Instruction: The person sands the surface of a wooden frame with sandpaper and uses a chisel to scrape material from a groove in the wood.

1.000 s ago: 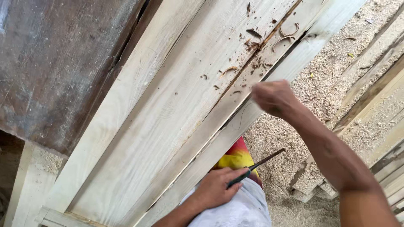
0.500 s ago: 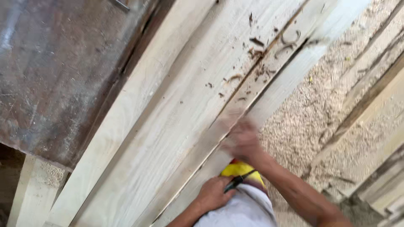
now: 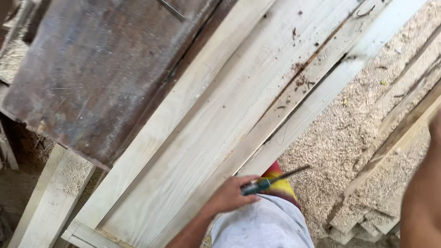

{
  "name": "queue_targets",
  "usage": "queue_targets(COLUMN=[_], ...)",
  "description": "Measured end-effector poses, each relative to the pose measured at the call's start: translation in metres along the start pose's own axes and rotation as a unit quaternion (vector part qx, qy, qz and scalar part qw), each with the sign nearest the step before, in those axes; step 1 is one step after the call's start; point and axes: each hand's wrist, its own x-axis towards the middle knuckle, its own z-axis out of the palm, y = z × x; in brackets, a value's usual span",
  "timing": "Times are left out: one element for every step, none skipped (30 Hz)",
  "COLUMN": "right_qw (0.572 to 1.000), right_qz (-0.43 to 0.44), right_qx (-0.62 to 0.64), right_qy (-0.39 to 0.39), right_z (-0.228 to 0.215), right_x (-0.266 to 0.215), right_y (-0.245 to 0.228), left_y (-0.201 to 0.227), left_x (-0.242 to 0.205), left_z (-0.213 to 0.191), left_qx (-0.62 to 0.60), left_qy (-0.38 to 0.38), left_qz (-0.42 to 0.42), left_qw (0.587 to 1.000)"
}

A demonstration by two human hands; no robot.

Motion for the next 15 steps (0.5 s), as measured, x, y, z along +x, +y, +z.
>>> queue_targets(right_qw=[0.998, 0.994, 0.985, 0.97, 0.949, 0.919, 0.883, 0.848, 0.816, 0.778, 0.736, 0.695, 0.649, 0.6, 0.615], right_qz=[0.048, 0.089, 0.112, 0.141, 0.167, 0.17, 0.175, 0.166, 0.109, 0.131, 0.153, 0.13, 0.105, 0.071, 0.061], right_qx=[0.034, 0.069, 0.127, 0.191, 0.254, 0.328, 0.395, 0.444, 0.502, 0.547, 0.59, 0.65, 0.706, 0.757, 0.749], right_qy=[-0.007, -0.013, -0.033, -0.056, -0.083, -0.135, -0.185, -0.238, -0.264, -0.28, -0.294, -0.279, -0.262, -0.248, -0.238], right_z=[-0.006, -0.012, -0.014, -0.017, -0.019, -0.021, -0.025, -0.027, -0.035, -0.038, -0.042, -0.05, -0.056, -0.061, -0.065], right_x=[-0.027, -0.057, -0.088, -0.132, -0.175, -0.207, -0.236, -0.264, -0.282, -0.297, -0.298, -0.296, -0.294, -0.285, -0.275], right_y=[0.019, 0.031, 0.034, 0.035, 0.027, 0.009, -0.014, -0.042, -0.066, -0.094, -0.12, -0.133, -0.141, -0.149, -0.155], left_y=[0.004, 0.006, 0.007, 0.01, 0.013, 0.017, 0.022, 0.028, 0.036, 0.043, 0.05, 0.057, 0.063, 0.069, 0.073], left_x=[-0.001, 0.002, 0.006, 0.009, 0.014, 0.025, 0.033, 0.039, 0.047, 0.052, 0.053, 0.054, 0.056, 0.055, 0.049], left_z=[-0.014, -0.027, -0.038, -0.044, -0.045, -0.048, -0.047, -0.041, -0.031, -0.022, -0.012, -0.001, 0.007, 0.014, 0.021], left_qx=[-0.008, -0.02, 0.006, 0.034, 0.025, 0.02, 0.015, 0.017, 0.018, 0.022, 0.052, 0.083, 0.115, 0.104, 0.092], left_qy=[0.005, 0.009, 0.034, 0.05, 0.08, 0.106, 0.133, 0.137, 0.142, 0.138, 0.107, 0.076, 0.045, 0.043, 0.04], left_qz=[-0.036, -0.072, -0.054, -0.038, -0.021, 0.002, 0.025, 0.019, 0.013, 0.005, -0.021, -0.042, -0.063, -0.034, -0.004], left_qw=[0.999, 0.997, 0.998, 0.997, 0.996, 0.994, 0.991, 0.99, 0.99, 0.99, 0.993, 0.993, 0.99, 0.993, 0.995])
